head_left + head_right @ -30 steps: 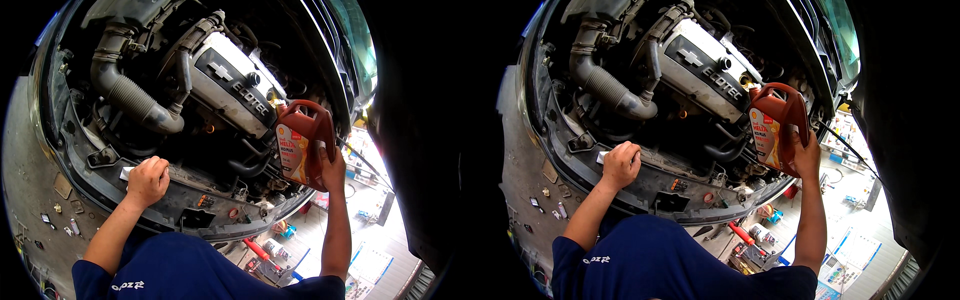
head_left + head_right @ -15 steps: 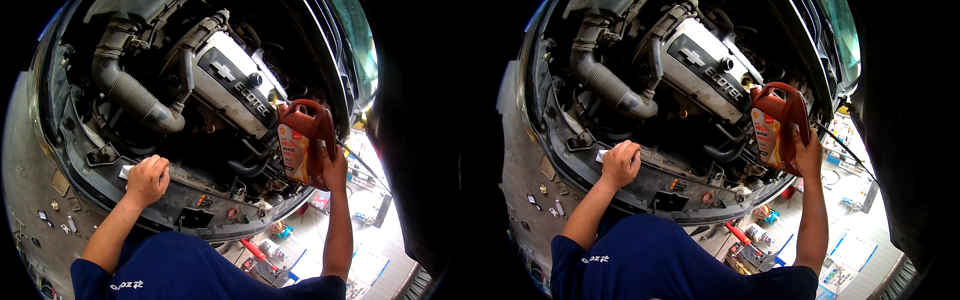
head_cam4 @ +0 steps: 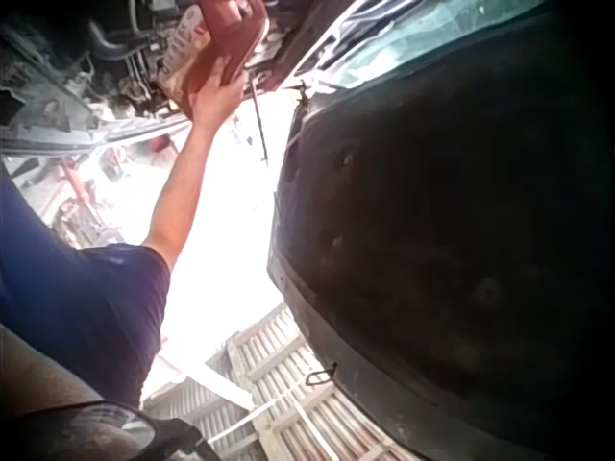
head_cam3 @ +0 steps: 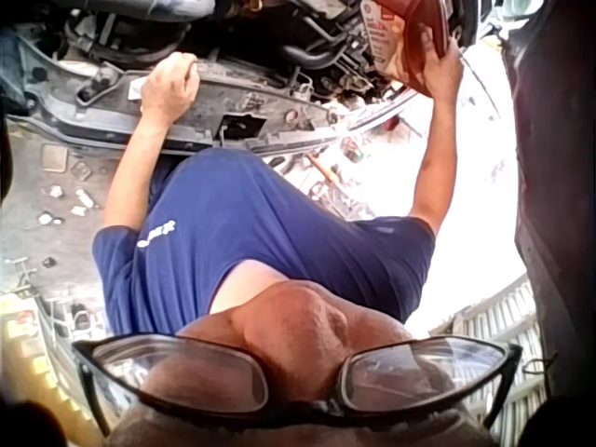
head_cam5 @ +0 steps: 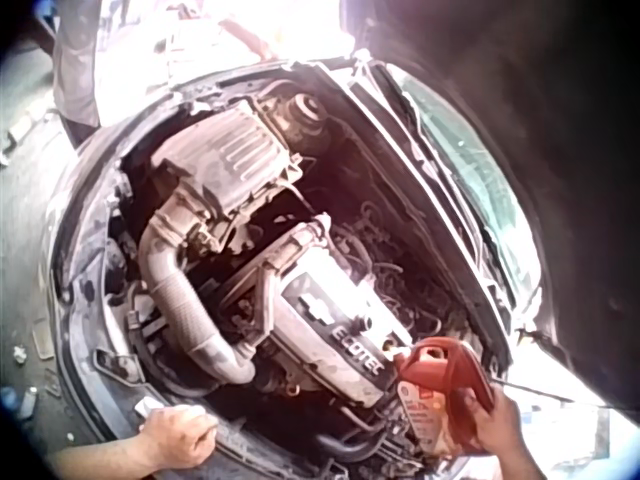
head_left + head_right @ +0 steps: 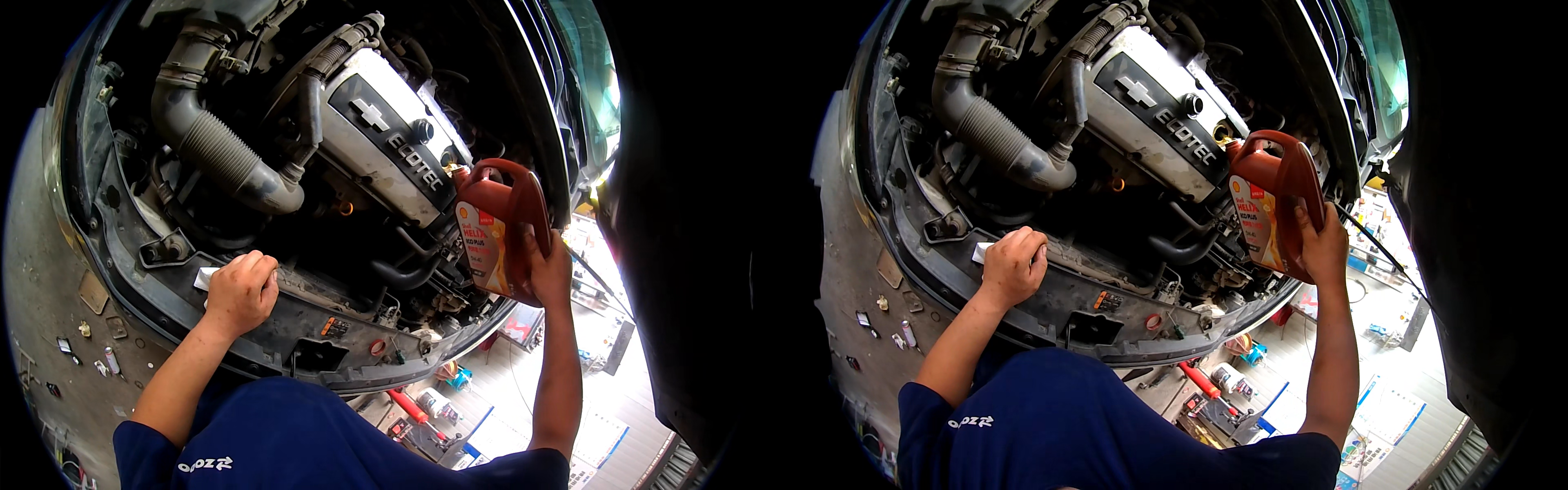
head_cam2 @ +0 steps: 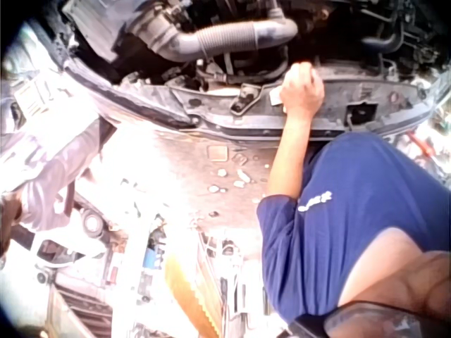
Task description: The person pours engine oil from a red container into the engine of a car with the hood open. They then use a dipstick to check the oil level, wiping it with a paper towel between checks. Finally, they close the oil cap and enter the car to start the engine.
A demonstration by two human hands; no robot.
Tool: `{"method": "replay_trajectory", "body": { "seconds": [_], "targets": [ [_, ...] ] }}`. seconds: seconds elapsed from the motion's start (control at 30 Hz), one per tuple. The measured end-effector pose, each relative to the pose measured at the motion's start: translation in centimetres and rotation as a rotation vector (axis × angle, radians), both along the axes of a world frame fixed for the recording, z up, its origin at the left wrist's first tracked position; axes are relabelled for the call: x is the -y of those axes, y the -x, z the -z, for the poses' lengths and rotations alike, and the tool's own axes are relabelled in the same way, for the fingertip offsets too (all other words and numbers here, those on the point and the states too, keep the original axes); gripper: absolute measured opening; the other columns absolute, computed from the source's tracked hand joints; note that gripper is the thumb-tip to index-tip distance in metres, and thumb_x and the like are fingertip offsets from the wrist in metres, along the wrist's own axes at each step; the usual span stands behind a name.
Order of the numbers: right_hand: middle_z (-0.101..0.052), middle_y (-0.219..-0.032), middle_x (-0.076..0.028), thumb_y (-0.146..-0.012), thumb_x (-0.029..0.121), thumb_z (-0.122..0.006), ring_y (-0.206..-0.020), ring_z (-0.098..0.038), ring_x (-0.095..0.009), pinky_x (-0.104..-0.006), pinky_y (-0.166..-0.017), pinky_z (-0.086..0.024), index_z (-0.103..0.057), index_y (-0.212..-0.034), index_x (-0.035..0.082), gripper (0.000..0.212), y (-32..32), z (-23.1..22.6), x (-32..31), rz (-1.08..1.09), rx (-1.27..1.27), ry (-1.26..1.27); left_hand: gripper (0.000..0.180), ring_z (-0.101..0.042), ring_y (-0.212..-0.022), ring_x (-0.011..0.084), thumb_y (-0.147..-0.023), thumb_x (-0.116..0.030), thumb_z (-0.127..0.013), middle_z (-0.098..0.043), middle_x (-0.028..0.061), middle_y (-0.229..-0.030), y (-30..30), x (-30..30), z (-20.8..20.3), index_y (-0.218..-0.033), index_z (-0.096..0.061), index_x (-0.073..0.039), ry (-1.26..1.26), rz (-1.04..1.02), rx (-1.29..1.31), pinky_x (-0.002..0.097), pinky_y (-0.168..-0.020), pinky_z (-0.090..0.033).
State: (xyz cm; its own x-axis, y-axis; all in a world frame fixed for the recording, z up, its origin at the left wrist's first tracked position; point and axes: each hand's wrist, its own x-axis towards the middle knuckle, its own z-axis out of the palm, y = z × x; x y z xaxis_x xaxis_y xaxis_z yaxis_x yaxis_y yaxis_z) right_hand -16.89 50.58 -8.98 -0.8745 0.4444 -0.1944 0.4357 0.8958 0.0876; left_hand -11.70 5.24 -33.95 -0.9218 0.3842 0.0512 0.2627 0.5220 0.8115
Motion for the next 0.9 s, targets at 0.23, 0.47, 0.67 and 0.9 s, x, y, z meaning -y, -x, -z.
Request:
{"method": "replay_trajectory", "body": {
  "seconds": [0.23,0.47,0.67,0.9],
  "targets": [
    [-0.075,-0.098,-0.022,-0.106,0.048,-0.068,-0.092,-0.075,-0.039,-0.0464,-0.081,-0.056,-0.065,-0.112,0.003,0.045,1.7,-0.2,1.0,-0.044,0.02,-0.044,0.01,-0.067,-0.08,0.0303,-0.088,-0.008,-0.069,-0.063,0.0078,-0.087,0.0,0.0,0.3,-0.097,-0.064,-0.008,0.0,0.0,0.021,0.0419,-0.067,-0.056],
    [-0.077,-0.096,-0.022,-0.103,0.051,-0.069,-0.091,-0.075,-0.044,-0.0491,-0.077,-0.057,-0.066,-0.112,0.004,0.047,3.8,-0.8,1.6,-0.146,0.065,-0.125,0.01,-0.067,-0.078,0.0298,-0.088,-0.008,-0.07,-0.061,0.0074,-0.085,0.1,0.1,0.3,-0.096,-0.064,-0.008,-0.014,-0.006,0.031,0.0419,-0.066,-0.055],
    [-0.077,-0.097,-0.024,-0.103,0.05,-0.068,-0.091,-0.074,-0.046,-0.0528,-0.079,-0.057,-0.064,-0.111,0.004,0.047,6.5,-0.9,2.4,-0.25,0.15,-0.204,0.009,-0.067,-0.079,0.0293,-0.088,-0.008,-0.07,-0.061,0.0069,-0.085,0.2,0.2,0.3,-0.095,-0.064,-0.008,-0.02,-0.008,0.038,0.0418,-0.066,-0.055],
    [-0.075,-0.1,-0.024,-0.101,0.048,-0.07,-0.096,-0.074,-0.044,-0.0539,-0.083,-0.057,-0.064,-0.11,0.005,0.044,10.6,-1.1,5.5,-0.365,0.27,-0.304,0.009,-0.067,-0.08,0.029,-0.089,-0.009,-0.07,-0.061,0.0071,-0.086,0.0,0.3,0.3,-0.096,-0.064,-0.008,-0.016,0.001,0.03,0.0418,-0.067,-0.055]
  ]
}}
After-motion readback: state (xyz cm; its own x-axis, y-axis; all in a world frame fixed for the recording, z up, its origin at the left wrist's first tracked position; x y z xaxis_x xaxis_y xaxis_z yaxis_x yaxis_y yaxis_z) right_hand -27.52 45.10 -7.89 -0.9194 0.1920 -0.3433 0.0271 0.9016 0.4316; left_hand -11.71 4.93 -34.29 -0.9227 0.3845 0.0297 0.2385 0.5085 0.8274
